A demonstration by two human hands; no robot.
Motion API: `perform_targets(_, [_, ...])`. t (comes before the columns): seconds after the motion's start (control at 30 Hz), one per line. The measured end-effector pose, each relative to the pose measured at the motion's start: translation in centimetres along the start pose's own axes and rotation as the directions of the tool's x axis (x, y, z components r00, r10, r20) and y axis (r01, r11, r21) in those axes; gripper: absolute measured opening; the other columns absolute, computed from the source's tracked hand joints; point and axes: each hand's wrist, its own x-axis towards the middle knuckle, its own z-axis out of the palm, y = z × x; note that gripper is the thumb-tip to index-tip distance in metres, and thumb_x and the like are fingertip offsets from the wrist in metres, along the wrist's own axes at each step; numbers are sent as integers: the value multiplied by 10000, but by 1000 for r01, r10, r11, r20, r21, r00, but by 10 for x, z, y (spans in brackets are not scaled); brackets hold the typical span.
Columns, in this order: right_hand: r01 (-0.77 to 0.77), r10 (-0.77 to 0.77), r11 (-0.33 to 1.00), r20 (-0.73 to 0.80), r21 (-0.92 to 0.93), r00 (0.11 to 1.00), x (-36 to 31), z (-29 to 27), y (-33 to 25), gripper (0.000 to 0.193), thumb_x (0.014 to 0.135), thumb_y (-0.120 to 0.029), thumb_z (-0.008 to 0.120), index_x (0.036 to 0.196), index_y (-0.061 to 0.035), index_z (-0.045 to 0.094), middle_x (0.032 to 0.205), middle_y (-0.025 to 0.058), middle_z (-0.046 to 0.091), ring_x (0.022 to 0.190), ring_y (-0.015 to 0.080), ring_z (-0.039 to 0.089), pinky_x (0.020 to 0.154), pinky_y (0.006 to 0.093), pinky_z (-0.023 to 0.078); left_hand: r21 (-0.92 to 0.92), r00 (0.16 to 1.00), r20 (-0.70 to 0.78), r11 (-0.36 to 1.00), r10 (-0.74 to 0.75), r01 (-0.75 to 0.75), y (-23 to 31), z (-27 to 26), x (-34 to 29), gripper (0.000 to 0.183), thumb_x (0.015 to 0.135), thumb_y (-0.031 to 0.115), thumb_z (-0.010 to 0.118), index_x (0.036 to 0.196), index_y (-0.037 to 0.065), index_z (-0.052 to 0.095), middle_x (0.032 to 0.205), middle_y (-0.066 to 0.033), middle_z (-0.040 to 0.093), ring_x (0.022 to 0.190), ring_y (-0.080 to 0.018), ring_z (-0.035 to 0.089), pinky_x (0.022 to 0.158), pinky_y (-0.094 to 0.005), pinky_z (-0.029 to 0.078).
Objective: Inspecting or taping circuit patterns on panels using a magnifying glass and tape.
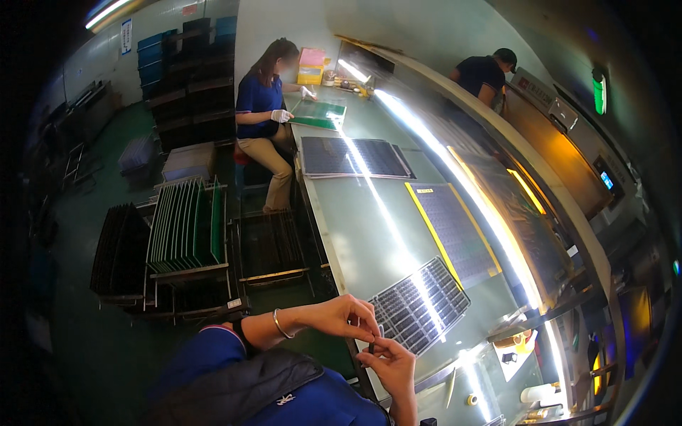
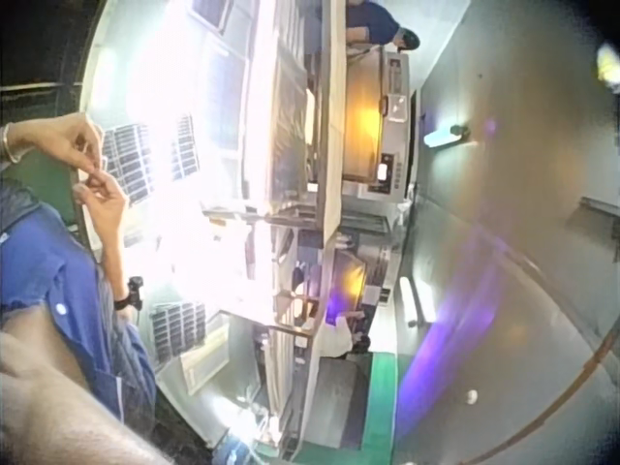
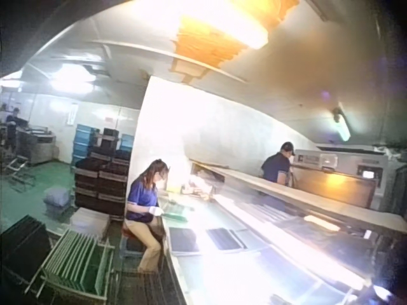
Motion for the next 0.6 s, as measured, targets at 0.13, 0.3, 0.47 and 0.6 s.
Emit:
perform_targets(0.13, [3, -3, 1000, 38, -6, 999, 1, 3, 2, 367, 753, 78, 748, 1089, 100, 604, 889, 143, 676, 776, 161, 671, 672, 267, 580, -20, 999, -22, 999, -44, 43, 0, -2, -7, 242, 835, 266, 746, 977, 71, 726, 793, -13, 603, 713, -86, 579, 589, -235, 455])
perform_targets(0.3, [-6, 6, 1000, -1, 1, 1000, 0, 6, 2, 324, 748, 87, 739, 1055, 69, 639, 839, 122, 676, 711, 157, 656, 632, 272, 568, 14, 998, -55, 999, -44, 45, -6, -3, -8, 252, 817, 269, 763, 986, 83, 743, 802, -22, 622, 731, -96, 580, 599, -234, 453])
perform_targets(0.47, [4, -2, 998, -27, 57, 1000, 0, 8, 5, 323, 754, 93, 730, 1060, 72, 629, 849, 125, 675, 716, 161, 657, 638, 275, 567, -27, 998, -54, 999, -29, 27, -13, -2, -6, 208, 817, 248, 764, 959, 95, 755, 806, -18, 626, 724, -93, 577, 597, -232, 451])
perform_targets(0.6, [-20, 20, 1000, -28, 24, 999, 0, 6, 3, 323, 756, 97, 726, 1062, 76, 625, 847, 125, 674, 716, 162, 657, 642, 279, 567, -33, 998, -55, 999, -22, 20, -16, -2, -4, 180, 820, 227, 762, 943, 96, 754, 805, -10, 625, 725, -85, 573, 592, -229, 444])
